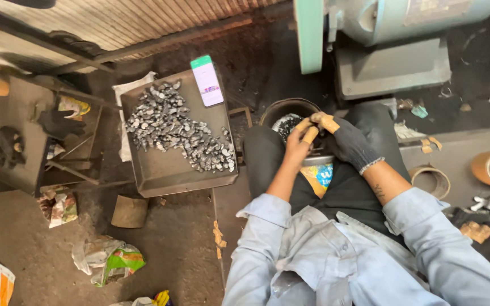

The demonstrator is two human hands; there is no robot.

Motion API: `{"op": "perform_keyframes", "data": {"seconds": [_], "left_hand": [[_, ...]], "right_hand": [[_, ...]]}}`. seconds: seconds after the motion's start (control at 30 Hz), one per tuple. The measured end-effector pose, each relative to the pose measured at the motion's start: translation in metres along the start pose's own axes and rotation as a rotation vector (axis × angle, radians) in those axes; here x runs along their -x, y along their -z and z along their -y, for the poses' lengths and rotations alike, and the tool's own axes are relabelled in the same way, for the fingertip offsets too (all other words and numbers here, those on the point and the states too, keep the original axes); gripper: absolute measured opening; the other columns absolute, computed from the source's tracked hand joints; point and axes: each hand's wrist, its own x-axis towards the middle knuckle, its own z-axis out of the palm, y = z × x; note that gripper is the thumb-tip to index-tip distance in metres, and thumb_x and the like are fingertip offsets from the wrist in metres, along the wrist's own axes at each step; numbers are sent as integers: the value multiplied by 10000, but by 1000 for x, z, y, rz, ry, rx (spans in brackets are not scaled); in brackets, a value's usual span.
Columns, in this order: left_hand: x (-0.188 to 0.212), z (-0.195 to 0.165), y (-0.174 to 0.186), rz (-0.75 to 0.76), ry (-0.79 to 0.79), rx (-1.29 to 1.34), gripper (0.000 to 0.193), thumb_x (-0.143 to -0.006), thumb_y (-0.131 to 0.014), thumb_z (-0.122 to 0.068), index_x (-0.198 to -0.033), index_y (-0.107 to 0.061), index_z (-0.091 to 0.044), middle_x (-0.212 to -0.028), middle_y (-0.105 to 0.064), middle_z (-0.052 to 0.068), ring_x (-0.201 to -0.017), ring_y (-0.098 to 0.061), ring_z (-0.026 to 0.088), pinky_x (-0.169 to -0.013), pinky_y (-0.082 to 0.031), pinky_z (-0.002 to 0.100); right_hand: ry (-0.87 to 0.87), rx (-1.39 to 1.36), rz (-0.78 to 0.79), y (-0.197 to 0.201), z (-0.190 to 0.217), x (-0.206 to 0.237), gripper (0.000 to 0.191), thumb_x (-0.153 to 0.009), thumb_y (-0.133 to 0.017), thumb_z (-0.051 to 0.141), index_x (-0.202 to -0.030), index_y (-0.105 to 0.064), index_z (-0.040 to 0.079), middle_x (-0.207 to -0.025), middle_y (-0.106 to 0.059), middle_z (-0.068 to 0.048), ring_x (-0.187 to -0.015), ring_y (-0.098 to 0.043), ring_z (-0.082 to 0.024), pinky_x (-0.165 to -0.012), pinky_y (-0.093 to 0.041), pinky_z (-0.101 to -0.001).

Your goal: The person sits on the floor at a bench grinder and grinds small metal castings one at a time, holding each piece against the spinning abrasive wheel until sparks fly, then places the ground piece onto a metal tray already filled with similar finished pieces. A phone rests on the tray beside the work.

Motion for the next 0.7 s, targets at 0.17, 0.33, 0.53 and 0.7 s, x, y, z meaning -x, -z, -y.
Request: {"op": "perform_keyframes", "data": {"seconds": [0.17,0.33,0.53,0.7], "left_hand": [[-9,-2,14,466,358,468,277,-1076,-634,-253,-1193,-661,-3,-840,-562,6,-617,-460,64,-518,-332,225],[-70,-16,6,418,177,584,170,-1090,-645,-234,-1138,-617,-74,-876,-594,-7,-585,-457,78,-503,-340,255],[-131,-3,-1,56,366,742,253,-1031,-598,-342,-1157,-630,-125,-911,-652,-36,-532,-437,37,-447,-325,197],[-136,11,12,48,348,780,200,-1042,-648,-270,-1123,-657,-87,-912,-656,-9,-615,-499,61,-518,-381,218]], "right_hand": [[-23,-93,340,2,24,-1,296,-964,-688,341,-959,-630,51,-965,-667,-58,-945,-679,-237,-819,-597,-436],[298,142,415,2,43,-37,468,-889,-825,321,-1252,-619,109,-1147,-670,-12,-1017,-685,-105,-870,-595,-300],[161,400,-83,5,39,-107,366,-831,-775,277,-1130,-681,87,-833,-687,-3,-573,-613,-75,-510,-516,-225],[156,296,-143,-5,33,-115,307,-965,-738,280,-1112,-683,16,-852,-677,-35,-638,-614,-88,-542,-487,-251]]}}
